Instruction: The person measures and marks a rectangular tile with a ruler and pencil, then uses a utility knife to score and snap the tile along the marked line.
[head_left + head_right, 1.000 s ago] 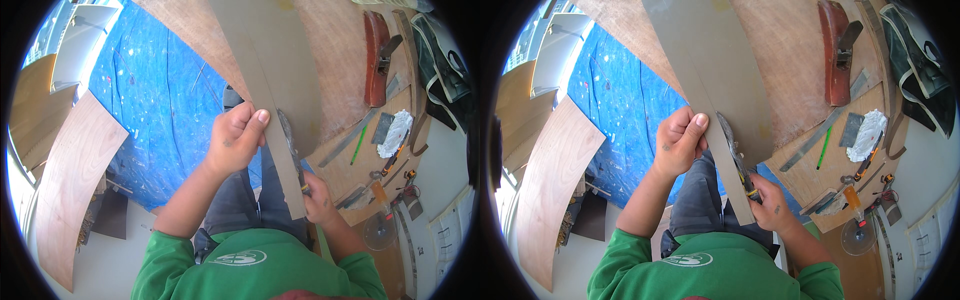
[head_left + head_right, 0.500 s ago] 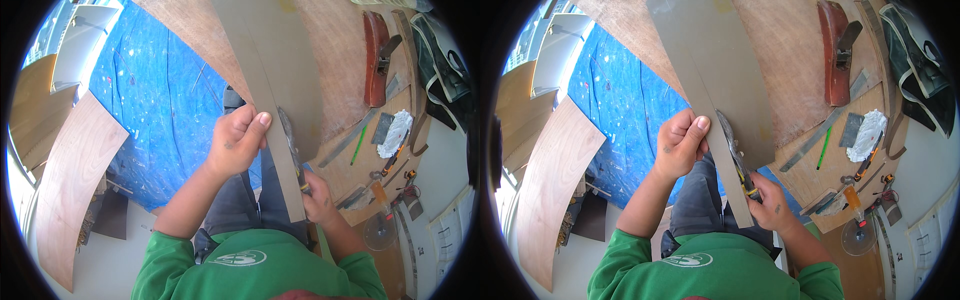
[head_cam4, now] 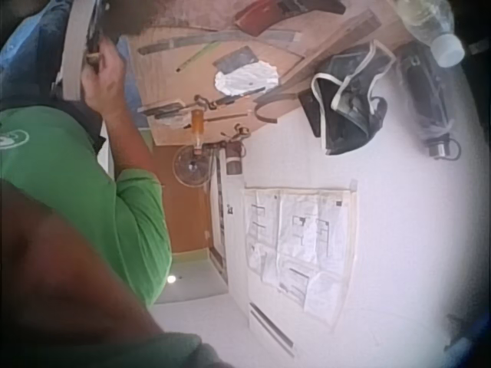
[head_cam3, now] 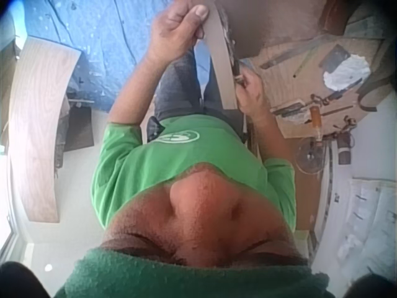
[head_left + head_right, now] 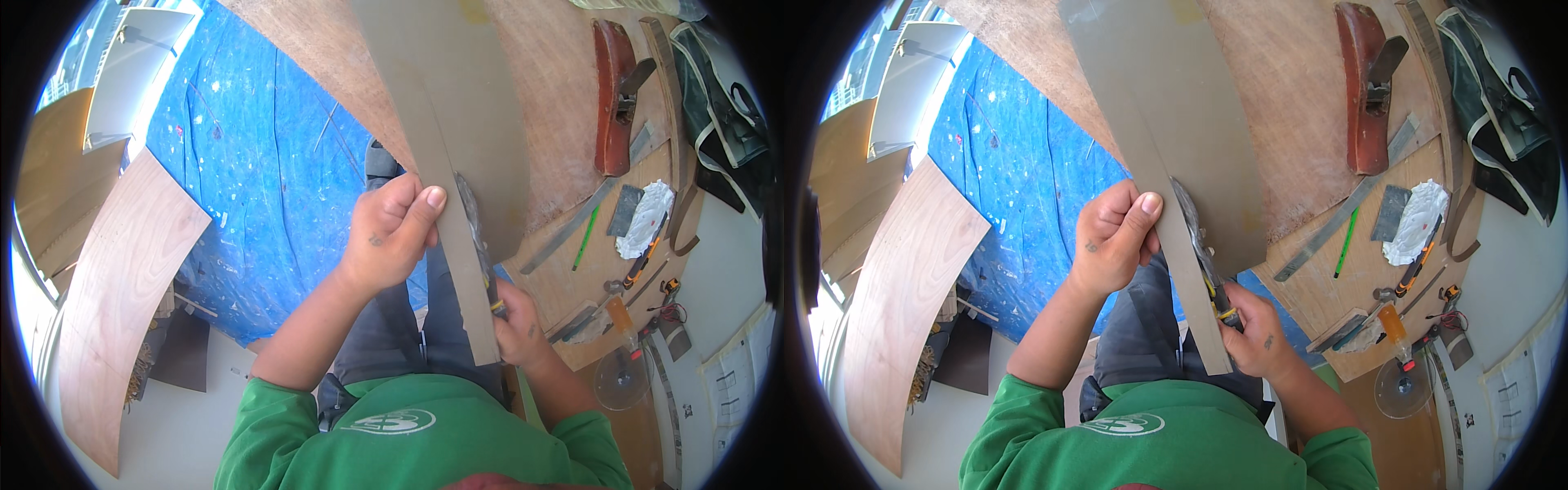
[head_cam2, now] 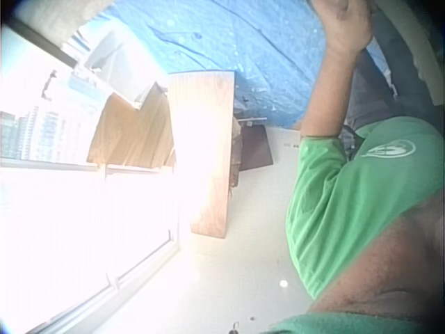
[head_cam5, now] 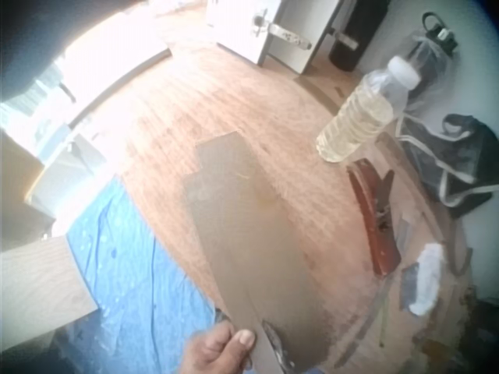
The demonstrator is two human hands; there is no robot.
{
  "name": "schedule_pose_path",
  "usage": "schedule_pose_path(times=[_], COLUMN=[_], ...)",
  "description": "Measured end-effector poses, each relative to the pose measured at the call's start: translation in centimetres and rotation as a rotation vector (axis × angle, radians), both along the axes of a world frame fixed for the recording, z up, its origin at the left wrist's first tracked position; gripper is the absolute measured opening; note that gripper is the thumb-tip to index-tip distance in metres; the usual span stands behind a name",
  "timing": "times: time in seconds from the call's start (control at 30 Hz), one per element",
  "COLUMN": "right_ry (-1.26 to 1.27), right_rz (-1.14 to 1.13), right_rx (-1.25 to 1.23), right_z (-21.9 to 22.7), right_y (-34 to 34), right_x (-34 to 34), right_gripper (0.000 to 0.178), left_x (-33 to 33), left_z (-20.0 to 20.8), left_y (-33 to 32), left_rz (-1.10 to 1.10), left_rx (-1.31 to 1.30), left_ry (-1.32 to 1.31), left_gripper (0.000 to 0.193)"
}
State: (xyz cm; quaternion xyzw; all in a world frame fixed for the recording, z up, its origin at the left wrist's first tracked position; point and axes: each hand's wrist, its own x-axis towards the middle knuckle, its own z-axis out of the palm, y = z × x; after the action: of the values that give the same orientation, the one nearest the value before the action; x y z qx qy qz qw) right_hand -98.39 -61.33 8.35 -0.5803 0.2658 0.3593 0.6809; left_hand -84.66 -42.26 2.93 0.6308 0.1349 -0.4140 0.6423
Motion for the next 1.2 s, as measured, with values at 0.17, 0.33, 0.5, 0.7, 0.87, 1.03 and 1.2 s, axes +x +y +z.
schedule_pose_path(times=[0.17, 0.33, 0.5, 0.7, 0.87, 1.03, 1.2], right_ry=[-0.018, -0.010, -0.034, -0.021, -0.004, 0.039, 0.099], right_rz=[0.004, -0.111, -0.092, -0.033, 0.048, -0.017, -0.081], right_rx=[-0.008, 0.037, -0.004, -0.072, -0.104, -0.080, -0.053], right_z=[0.2, 0.0, 0.0, -0.5, -0.8, -0.8, -1.1], right_y=[0.2, 0.4, 0.2, -0.9, -1.3, -0.7, -0.4], right_x=[0.6, 0.0, -0.4, -0.9, -1.0, -0.8, -0.8], right_gripper=[0.029, 0.025, 0.027, 0.029, 0.032, 0.028, 0.023], left_x=[0.0, -0.2, -0.1, 2.2, 1.9, 1.6, 1.5], left_z=[0.0, -0.1, -0.4, -2.0, -2.3, -2.9, -2.8], left_y=[0.1, 0.0, 0.0, 0.0, 0.1, 0.4, 0.2], left_rz=[-0.005, 0.002, -0.027, 0.070, 0.059, 0.038, 0.066], left_rx=[-0.007, -0.022, -0.024, 0.093, 0.040, 0.028, 0.015], left_ry=[0.002, -0.004, -0.043, -0.083, -0.026, -0.041, -0.035], left_gripper=[0.031, 0.032, 0.031, 0.027, 0.026, 0.022, 0.026])
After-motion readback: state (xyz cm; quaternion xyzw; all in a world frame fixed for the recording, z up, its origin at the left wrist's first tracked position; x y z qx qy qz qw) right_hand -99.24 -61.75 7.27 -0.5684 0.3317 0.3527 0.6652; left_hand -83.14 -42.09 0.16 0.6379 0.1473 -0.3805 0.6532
